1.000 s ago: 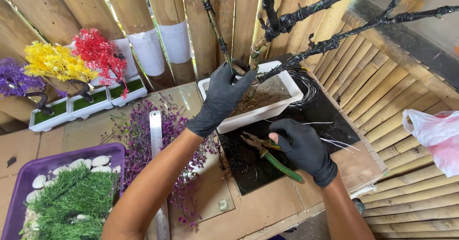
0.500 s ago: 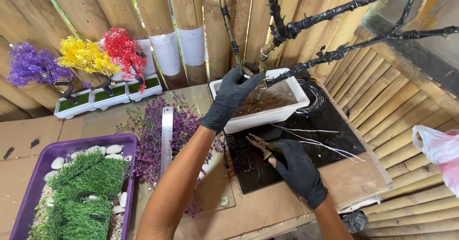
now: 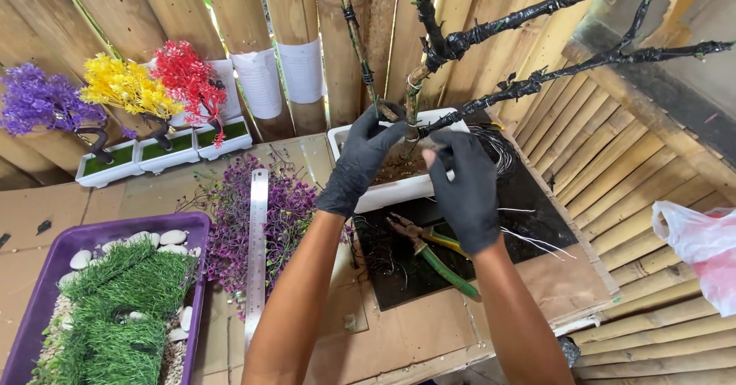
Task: The person wraps wire around the branches of a small potted tree to shape them. They use pliers to cut the wire and tuck the ends. The person handles the branches and wire repeatedly throughout the video.
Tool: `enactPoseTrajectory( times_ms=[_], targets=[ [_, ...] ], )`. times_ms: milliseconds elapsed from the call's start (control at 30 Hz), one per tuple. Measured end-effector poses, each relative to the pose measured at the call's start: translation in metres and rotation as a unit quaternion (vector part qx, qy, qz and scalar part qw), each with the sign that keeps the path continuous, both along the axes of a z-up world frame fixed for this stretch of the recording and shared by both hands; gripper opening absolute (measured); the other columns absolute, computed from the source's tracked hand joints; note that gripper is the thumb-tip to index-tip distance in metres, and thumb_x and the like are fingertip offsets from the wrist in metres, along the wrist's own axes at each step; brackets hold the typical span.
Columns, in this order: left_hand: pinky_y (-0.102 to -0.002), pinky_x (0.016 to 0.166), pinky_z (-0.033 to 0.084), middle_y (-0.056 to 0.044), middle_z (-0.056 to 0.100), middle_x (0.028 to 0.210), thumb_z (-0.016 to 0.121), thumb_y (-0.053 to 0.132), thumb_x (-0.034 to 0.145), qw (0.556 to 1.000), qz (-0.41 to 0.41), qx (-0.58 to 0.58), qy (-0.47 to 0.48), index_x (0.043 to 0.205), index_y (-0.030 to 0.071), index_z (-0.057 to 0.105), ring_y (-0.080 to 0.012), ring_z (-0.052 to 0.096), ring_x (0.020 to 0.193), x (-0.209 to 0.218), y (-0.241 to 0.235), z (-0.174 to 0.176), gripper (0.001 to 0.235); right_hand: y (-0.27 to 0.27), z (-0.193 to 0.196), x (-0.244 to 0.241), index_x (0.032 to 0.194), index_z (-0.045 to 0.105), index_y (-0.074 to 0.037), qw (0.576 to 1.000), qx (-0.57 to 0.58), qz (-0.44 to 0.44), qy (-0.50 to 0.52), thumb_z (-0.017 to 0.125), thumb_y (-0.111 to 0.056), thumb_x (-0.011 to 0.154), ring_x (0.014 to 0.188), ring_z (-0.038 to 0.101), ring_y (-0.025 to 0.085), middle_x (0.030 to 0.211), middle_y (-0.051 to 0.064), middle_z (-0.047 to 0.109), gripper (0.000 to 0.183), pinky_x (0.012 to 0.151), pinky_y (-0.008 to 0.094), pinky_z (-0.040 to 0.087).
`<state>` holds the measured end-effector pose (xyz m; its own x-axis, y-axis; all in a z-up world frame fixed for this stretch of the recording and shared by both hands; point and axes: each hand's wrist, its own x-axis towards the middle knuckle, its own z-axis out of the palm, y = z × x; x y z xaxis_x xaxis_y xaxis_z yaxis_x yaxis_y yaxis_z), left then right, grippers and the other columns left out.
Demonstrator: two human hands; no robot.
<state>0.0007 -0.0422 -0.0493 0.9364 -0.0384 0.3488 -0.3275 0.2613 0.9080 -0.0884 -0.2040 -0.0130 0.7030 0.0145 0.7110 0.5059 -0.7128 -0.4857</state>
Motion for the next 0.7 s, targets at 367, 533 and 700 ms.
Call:
enactPoseTrajectory(
  times_ms=[367, 533, 700],
  targets=[
    [-0.055, 0.115, 0.042, -0.024, 0.067, 0.129, 0.059, 0.042, 0.106, 0.994, 0.072, 0.041, -0.075, 0.132, 0.006, 0.066, -0.0408, 0.058, 0.128, -0.004, 0.000, -0.002, 0.045, 0.019, -0.018, 0.053, 0.107, 0.070, -0.007, 0.999, 0.002, -0.034, -0.033, 0.071, -0.022, 0.105, 0.084, 0.070, 0.043, 0.088, 0.016, 0.073, 0.015, 0.068, 0.048, 0.059],
    [-0.052, 0.111, 0.045, -0.023, 0.072, 0.118, 0.062, 0.036, 0.105, 0.985, 0.111, 0.081, -0.109, 0.118, 0.007, 0.073, -0.0396, 0.063, 0.122, -0.012, 0.001, 0.010, 0.034, 0.020, -0.023, 0.057, 0.100, 0.069, -0.006, 0.998, -0.007, -0.049, -0.037, 0.072, -0.023, 0.105, 0.080, 0.070, 0.042, 0.082, 0.016, 0.071, 0.018, 0.064, 0.047, 0.059],
    [-0.053, 0.113, 0.044, -0.020, 0.072, 0.121, 0.060, 0.038, 0.106, 0.984, 0.111, 0.085, -0.106, 0.125, 0.008, 0.071, -0.0380, 0.062, 0.125, -0.006, -0.004, 0.001, 0.036, 0.019, -0.031, 0.062, 0.098, 0.068, -0.007, 0.997, 0.002, -0.057, -0.058, 0.073, -0.024, 0.105, 0.079, 0.070, 0.043, 0.079, 0.017, 0.071, 0.019, 0.064, 0.046, 0.059]
  ],
)
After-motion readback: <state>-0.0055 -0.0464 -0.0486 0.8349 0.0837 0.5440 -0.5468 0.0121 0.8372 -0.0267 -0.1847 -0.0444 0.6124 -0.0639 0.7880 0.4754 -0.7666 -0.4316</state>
